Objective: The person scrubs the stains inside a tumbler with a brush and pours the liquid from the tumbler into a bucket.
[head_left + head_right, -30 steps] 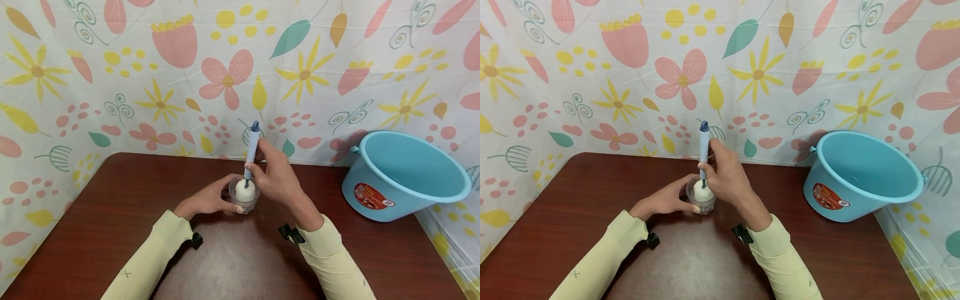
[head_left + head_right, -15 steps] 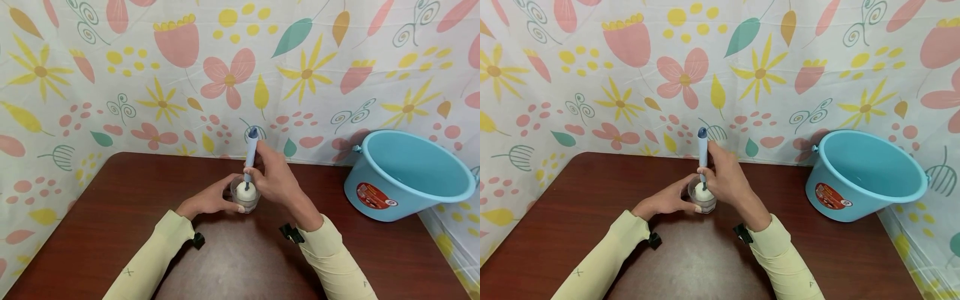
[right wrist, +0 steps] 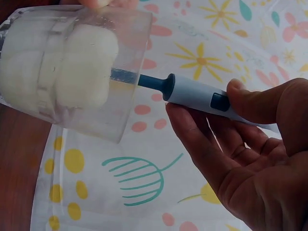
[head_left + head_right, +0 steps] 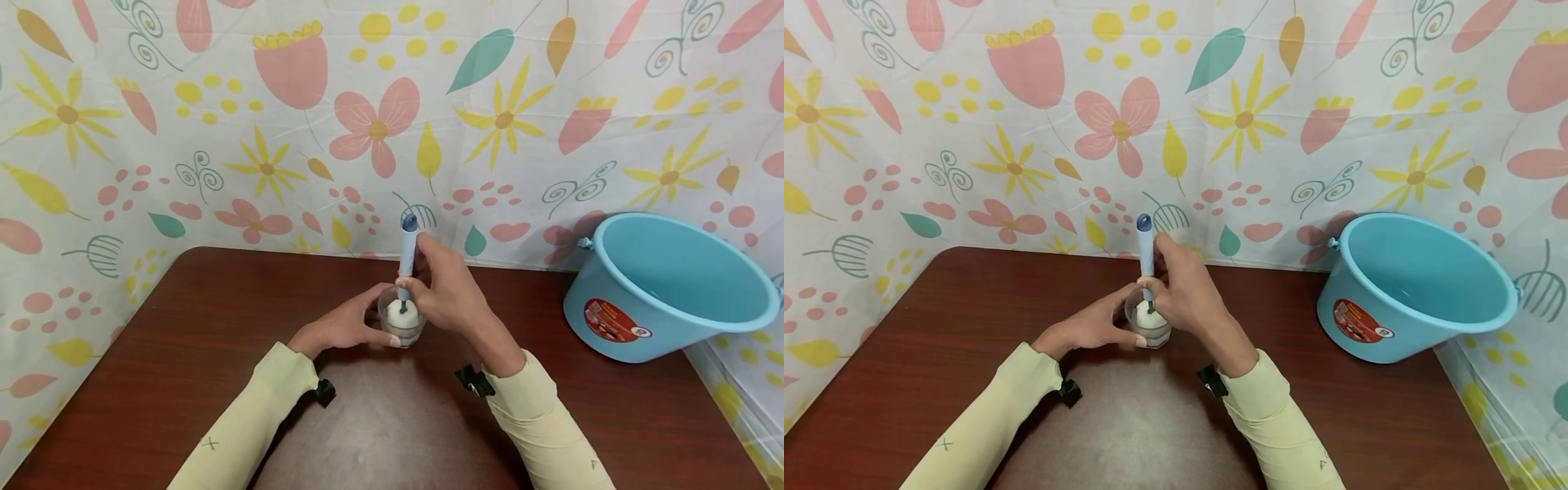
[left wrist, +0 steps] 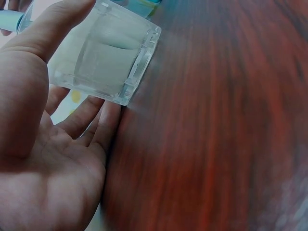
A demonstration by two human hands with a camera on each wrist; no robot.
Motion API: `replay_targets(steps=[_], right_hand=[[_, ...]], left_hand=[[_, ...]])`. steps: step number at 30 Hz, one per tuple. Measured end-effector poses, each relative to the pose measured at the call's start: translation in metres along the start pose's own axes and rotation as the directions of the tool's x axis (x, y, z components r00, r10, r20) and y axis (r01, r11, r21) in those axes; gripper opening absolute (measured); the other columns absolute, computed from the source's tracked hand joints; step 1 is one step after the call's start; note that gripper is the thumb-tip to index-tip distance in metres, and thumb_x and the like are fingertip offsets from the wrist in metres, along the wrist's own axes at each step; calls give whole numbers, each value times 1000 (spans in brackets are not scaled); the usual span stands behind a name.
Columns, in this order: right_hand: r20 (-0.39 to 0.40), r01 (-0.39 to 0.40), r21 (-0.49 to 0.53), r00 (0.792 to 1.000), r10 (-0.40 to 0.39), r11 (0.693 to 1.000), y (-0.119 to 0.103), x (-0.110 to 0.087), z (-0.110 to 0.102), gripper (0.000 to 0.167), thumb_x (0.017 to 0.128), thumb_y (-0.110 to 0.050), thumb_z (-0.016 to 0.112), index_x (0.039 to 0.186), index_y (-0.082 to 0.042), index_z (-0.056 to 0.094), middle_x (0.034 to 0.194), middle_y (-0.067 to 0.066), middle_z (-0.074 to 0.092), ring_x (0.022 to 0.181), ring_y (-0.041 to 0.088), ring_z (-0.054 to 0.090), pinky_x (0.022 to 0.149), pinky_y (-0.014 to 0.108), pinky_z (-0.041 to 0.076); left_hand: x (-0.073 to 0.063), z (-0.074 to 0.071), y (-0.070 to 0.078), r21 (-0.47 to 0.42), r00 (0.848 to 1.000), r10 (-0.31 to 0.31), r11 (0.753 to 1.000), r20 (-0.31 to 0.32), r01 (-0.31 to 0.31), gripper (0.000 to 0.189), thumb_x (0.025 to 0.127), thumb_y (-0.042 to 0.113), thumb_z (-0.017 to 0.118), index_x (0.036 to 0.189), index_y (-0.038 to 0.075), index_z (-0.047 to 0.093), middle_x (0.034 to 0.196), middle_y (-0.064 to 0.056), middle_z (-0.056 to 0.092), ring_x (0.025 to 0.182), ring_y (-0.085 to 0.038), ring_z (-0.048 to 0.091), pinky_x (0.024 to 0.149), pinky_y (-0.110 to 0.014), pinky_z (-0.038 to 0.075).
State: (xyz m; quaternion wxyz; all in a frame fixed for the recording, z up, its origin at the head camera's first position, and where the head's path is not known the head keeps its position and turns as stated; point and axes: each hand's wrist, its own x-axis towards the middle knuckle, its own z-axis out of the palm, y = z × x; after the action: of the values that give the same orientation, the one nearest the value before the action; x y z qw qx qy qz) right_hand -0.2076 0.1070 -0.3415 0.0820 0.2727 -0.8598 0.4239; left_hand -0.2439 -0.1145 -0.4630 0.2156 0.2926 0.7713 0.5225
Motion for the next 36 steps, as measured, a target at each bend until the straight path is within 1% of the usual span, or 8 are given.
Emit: replay_targets(steps=[9,15,20,25,30,36], right_hand=[[8,-11,-8,1000,11,1000,1,-1,-1,27,95,-1,78,110,-8,56,96,5,70,88,17,74,73,38,59],[-25,-2,-21,1000,1,1000,2,-1,3,29,94,-1,80,107,-7,55,94,6,69,85,17,75,73,38,60],[-49,20,-42,999,-22,999,0,-1,6,30,92,0,81,104,-6,54,91,5,68,83,16,74,73,37,60],[-37,16,-45,999,-18,999,-3,-1,5,27,93,2,79,102,-6,56,92,5,68,84,16,73,74,36,60],[-33,0,-53,999,-1,999,-3,-2,3,25,93,2,78,101,-7,57,91,4,69,84,16,73,74,37,59],[-16,27,-28,1000,-27,999,-4,-2,2,24,94,1,78,103,-6,57,93,4,69,88,16,75,78,37,61]], left_hand=[[-2,2,0,-10,1000,-13,1000,-5,13,87,89,35,90,156,47,36,147,10,54,131,-12,58,108,-41,50],[-3,2,-1,-15,1000,-30,999,-2,30,88,88,37,90,156,48,35,147,10,54,131,-13,59,108,-40,51],[-2,1,0,-11,1000,-28,1000,-3,28,91,89,36,90,159,45,33,148,10,53,132,-12,58,108,-41,50],[-2,1,0,7,1000,-26,1000,-6,26,90,89,36,90,158,47,33,148,11,53,131,-11,58,108,-39,50],[-2,1,0,-11,1000,-8,1000,7,8,88,89,32,89,157,46,35,145,8,56,130,-13,60,108,-40,51],[-2,1,0,1,1000,-2,1000,2,2,88,90,33,89,157,47,34,145,9,56,130,-12,60,108,-40,50]])
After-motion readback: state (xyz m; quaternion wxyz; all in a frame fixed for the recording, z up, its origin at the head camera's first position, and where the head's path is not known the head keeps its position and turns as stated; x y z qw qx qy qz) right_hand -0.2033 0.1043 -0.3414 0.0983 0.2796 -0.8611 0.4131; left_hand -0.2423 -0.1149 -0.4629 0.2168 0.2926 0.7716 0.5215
